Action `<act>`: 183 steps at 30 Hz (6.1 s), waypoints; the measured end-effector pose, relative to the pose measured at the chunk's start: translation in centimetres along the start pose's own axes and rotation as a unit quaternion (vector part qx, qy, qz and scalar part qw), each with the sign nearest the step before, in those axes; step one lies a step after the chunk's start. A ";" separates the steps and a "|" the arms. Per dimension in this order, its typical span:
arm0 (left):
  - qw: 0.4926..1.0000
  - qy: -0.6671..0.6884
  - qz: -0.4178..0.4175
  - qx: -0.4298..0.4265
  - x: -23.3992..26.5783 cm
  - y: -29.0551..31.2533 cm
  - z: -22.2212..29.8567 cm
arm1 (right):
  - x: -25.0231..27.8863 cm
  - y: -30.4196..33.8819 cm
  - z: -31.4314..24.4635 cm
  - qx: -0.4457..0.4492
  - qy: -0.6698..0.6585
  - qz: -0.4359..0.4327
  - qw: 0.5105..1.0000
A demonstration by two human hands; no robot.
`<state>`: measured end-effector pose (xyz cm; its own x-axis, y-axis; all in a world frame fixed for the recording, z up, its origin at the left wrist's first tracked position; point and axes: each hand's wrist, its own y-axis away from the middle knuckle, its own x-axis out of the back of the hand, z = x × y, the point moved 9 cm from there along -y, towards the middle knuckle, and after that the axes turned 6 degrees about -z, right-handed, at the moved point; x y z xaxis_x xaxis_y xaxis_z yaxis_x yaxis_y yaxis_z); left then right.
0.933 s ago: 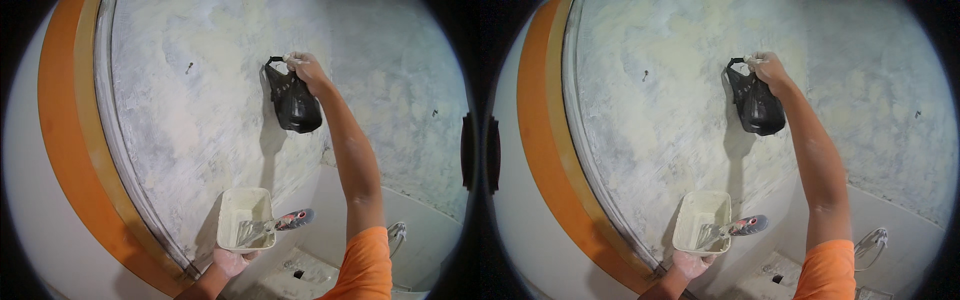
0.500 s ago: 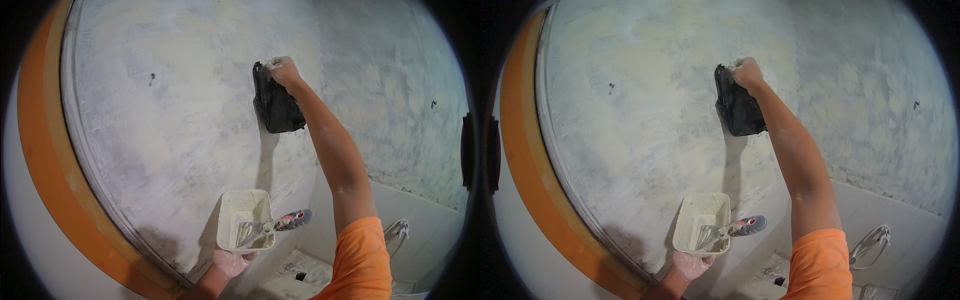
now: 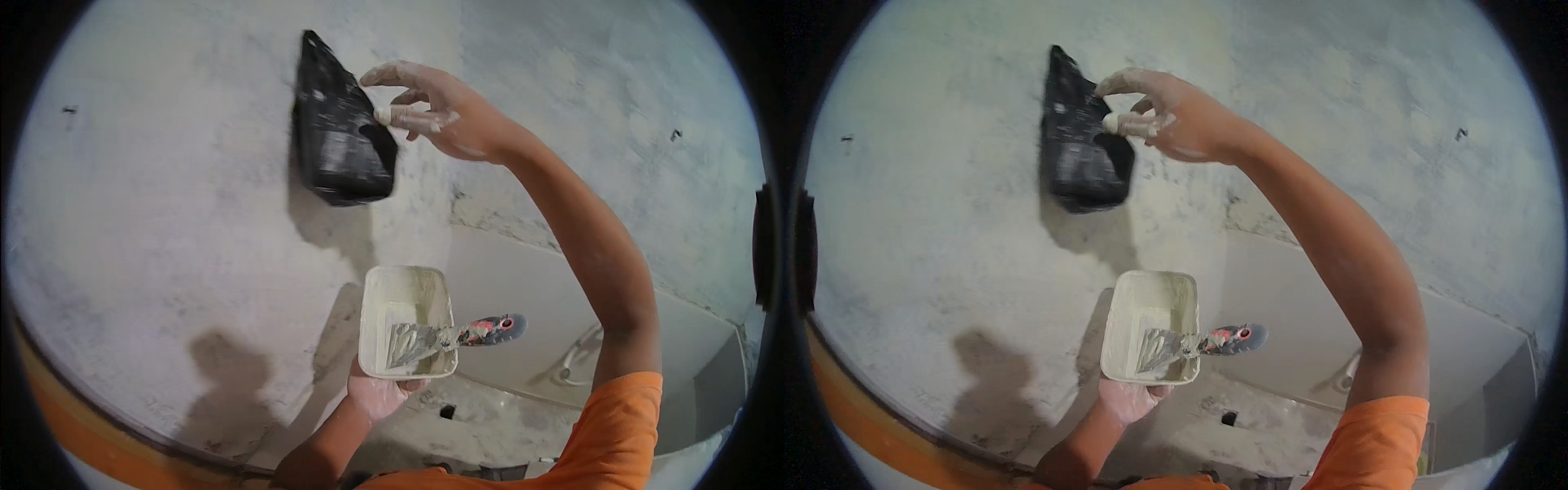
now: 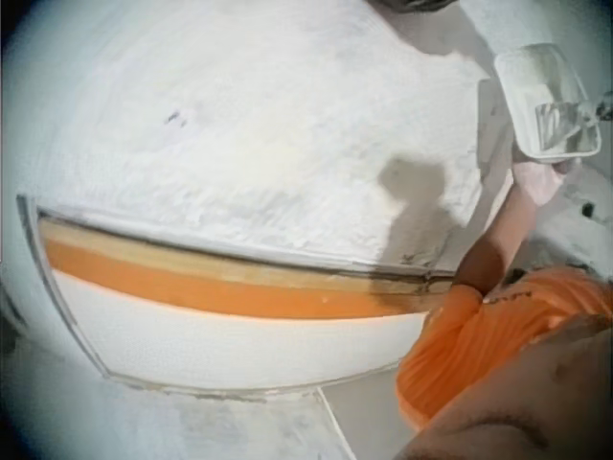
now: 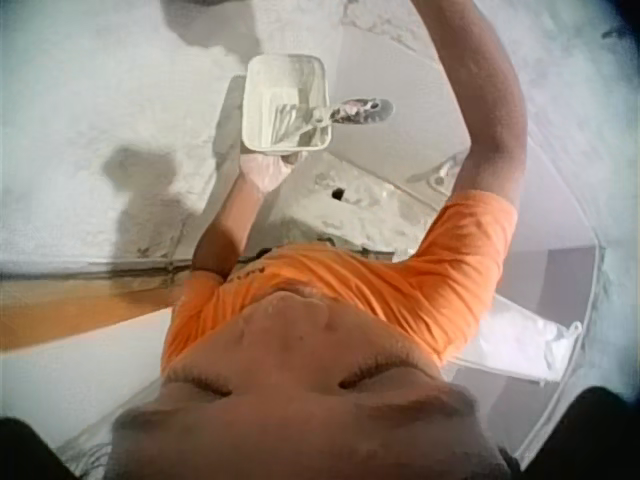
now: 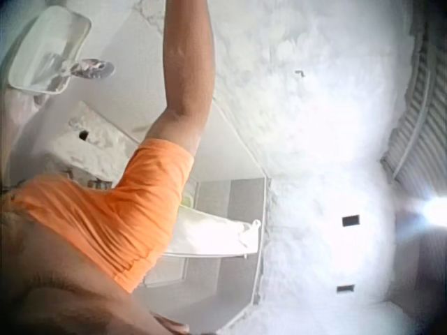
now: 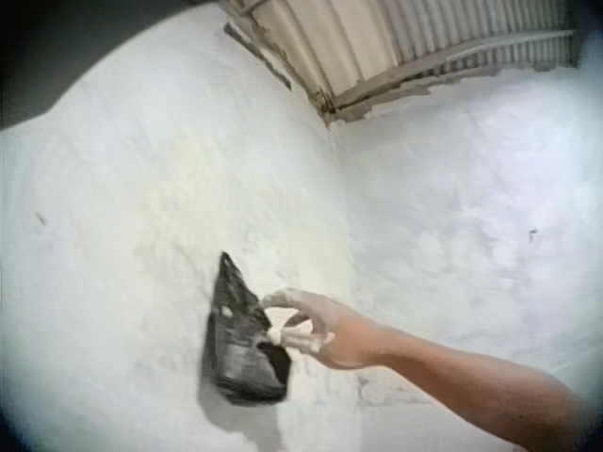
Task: The person applies compound to a wall corner using a putty knife and a plastic container, spreading the material along the joint before refilling the tool.
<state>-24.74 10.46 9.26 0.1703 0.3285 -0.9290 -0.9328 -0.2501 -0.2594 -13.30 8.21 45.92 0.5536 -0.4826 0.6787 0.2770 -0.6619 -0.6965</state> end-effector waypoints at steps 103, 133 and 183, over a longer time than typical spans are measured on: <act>0.382 -0.273 -0.882 -0.050 -13.1 -28.1 -22.7 | -25.0 14.0 2.0 -0.334 0.628 0.703 0.009; 0.524 -0.109 -0.803 0.264 -13.3 -30.4 -26.1 | -15.2 23.4 -1.3 -0.197 0.504 0.834 0.109; 0.518 -0.155 -0.631 0.556 -2.3 -25.3 -34.4 | -12.1 24.7 3.4 -0.812 0.364 0.451 -0.076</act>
<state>9.43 -15.31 8.84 0.9689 -0.2363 -0.0730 0.2251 0.9648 -0.1356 -10.44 -0.34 19.72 -0.5315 -0.1103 0.8399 -0.1354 0.9898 0.0443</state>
